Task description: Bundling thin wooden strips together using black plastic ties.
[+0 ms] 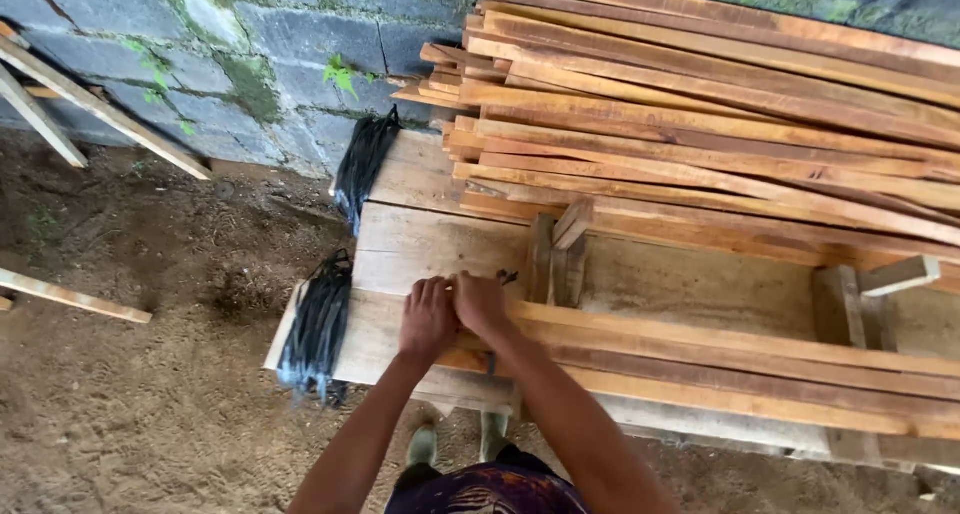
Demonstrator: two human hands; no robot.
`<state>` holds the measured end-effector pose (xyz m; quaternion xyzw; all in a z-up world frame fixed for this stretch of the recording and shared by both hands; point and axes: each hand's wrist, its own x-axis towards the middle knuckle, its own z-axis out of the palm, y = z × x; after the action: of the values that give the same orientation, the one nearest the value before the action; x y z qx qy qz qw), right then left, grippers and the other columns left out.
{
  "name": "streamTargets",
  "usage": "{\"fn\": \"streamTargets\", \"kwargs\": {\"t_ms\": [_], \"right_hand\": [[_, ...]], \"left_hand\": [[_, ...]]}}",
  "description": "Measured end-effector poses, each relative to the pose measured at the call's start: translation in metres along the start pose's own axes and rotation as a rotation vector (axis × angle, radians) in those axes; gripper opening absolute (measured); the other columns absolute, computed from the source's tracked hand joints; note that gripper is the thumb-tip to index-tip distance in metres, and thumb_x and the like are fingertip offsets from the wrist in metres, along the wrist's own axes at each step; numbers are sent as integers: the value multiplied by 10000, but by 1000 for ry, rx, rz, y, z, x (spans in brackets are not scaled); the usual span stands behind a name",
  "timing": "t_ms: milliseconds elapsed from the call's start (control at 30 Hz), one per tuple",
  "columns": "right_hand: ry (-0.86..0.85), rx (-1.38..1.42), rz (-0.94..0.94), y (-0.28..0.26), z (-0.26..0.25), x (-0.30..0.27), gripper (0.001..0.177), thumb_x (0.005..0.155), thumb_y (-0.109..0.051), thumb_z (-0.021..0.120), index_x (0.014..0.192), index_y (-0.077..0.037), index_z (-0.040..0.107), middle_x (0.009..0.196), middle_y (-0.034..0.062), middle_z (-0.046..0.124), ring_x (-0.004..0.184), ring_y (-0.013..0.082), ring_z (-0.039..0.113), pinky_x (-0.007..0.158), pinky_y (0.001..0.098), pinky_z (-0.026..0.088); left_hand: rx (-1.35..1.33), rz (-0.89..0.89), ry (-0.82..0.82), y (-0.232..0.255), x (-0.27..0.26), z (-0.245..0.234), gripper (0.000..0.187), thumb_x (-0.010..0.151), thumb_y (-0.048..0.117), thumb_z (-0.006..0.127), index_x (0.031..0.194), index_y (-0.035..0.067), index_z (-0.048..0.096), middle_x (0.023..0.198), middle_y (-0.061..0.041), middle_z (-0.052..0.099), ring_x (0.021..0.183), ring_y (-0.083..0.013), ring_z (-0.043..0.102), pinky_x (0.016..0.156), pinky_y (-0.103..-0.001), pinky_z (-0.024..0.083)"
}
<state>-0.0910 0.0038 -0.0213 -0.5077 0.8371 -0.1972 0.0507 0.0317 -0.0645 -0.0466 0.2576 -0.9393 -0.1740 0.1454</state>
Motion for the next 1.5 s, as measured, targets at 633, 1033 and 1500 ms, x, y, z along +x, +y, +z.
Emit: {"fn": "streamTargets", "kwargs": {"t_ms": [633,1033,1500], "right_hand": [[530,-370,-75,-60,9,-49,371,965,-344,615,1244,-121,714,1192,170,693,1207,360,647,1093,511,440],[383,-230,58,-62,3,-47,368,973,-414,591,1216,-162,706,1155,89,720,1153,257,667,1115,448,410],[358,-154,67,-59,3,-48,386,953,-438,596,1228,-191,708,1120,83,729,1099,248,686,1085,438,424]], "left_hand": [[-252,234,137,-71,-61,-36,489,1008,224,530,1496,190,545,1517,-74,557,1293,-321,608,914,-482,556],[-241,-944,-150,-295,-59,-9,549,871,760,488,1224,411,723,1146,-3,765,1082,-336,729,888,-530,595],[-277,-651,-90,-250,-34,-105,453,992,528,397,1104,153,625,976,-90,760,980,-396,728,824,-593,578]]}}
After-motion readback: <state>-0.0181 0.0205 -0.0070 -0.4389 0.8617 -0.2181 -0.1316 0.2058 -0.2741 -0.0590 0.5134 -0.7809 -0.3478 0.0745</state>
